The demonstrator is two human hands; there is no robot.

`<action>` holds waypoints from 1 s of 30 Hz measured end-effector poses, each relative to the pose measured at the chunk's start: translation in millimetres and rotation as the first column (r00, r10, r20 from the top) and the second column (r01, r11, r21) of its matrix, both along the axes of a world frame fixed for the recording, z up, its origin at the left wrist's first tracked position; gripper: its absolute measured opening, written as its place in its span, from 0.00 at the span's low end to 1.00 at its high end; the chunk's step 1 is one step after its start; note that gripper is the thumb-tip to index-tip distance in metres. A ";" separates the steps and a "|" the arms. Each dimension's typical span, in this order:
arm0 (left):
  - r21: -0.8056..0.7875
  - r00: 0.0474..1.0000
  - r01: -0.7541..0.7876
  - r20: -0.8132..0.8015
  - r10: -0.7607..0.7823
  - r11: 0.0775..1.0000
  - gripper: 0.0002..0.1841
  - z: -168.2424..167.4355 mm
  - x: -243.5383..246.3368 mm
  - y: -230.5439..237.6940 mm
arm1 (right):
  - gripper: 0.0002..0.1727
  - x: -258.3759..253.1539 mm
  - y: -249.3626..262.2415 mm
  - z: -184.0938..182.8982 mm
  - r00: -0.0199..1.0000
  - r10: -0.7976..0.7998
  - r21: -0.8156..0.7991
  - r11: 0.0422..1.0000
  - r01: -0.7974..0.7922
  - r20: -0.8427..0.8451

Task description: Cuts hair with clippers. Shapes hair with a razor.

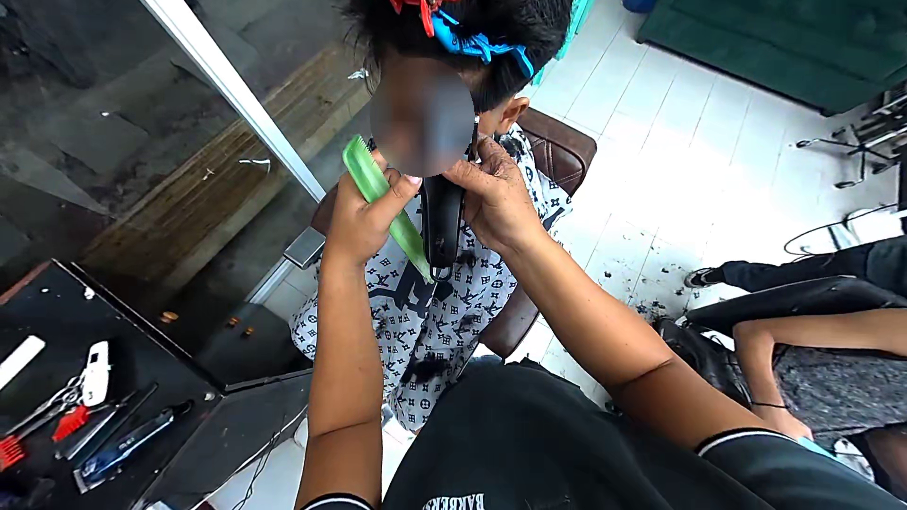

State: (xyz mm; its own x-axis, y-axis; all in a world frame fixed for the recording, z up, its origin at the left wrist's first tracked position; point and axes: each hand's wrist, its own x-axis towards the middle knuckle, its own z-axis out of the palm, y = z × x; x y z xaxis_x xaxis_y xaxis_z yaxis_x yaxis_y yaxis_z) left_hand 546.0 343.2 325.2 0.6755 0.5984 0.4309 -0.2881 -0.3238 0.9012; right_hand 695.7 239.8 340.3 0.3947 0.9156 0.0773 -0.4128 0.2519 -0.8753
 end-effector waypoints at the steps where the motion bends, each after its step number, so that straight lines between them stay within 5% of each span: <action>1: 0.006 1.000 0.008 0.004 -0.008 1.000 0.22 -0.8 -1.2 0.1 | 0.35 0.1 -1.4 -1.0 1.000 0.004 0.010 1.000 -0.004 0.031; 8: 0.104 0.994 0.099 -0.046 -0.095 0.990 0.17 -5.9 -25.2 6.3 | 0.23 6.7 -42.0 -15.5 0.961 0.111 0.008 0.993 -0.117 0.252; 11: -0.065 0.991 -0.054 0.122 0.062 0.996 0.04 7.0 -23.8 15.2 | 0.25 23.4 -62.4 -20.3 0.963 0.111 0.014 0.993 -0.118 0.246; 15: -0.387 0.908 -0.052 0.366 0.205 0.921 0.16 42.6 -12.6 35.2 | 0.28 43.7 -77.2 -12.4 0.976 0.128 0.070 0.987 -0.142 0.176; 18: -0.461 0.906 0.035 0.390 0.167 0.887 0.22 63.6 1.6 49.5 | 0.30 47.2 -84.2 -2.6 0.980 0.150 0.029 0.987 -0.156 0.132; 21: -0.507 0.936 -0.030 0.288 0.202 0.861 0.16 65.3 14.4 64.1 | 0.29 46.2 -87.5 3.0 0.972 0.142 -0.045 0.990 -0.135 0.189; 24: -0.481 0.948 -0.144 0.183 0.260 0.865 0.11 52.3 12.7 67.3 | 0.29 48.9 -88.2 1.9 0.964 0.141 -0.074 0.989 -0.127 0.224; 30: -0.131 0.998 -0.018 0.053 0.025 0.991 0.12 17.4 0.3 32.3 | 0.29 40.8 -63.4 -6.6 0.981 0.099 -0.034 0.995 -0.095 0.169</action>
State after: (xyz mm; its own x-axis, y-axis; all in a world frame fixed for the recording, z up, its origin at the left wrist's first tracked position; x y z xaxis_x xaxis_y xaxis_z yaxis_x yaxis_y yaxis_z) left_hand 546.3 375.5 342.6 0.6399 0.6658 0.3838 -0.3319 -0.2111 0.9194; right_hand 736.4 176.4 333.8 0.2868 0.9514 0.1120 -0.2787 0.1948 -0.9404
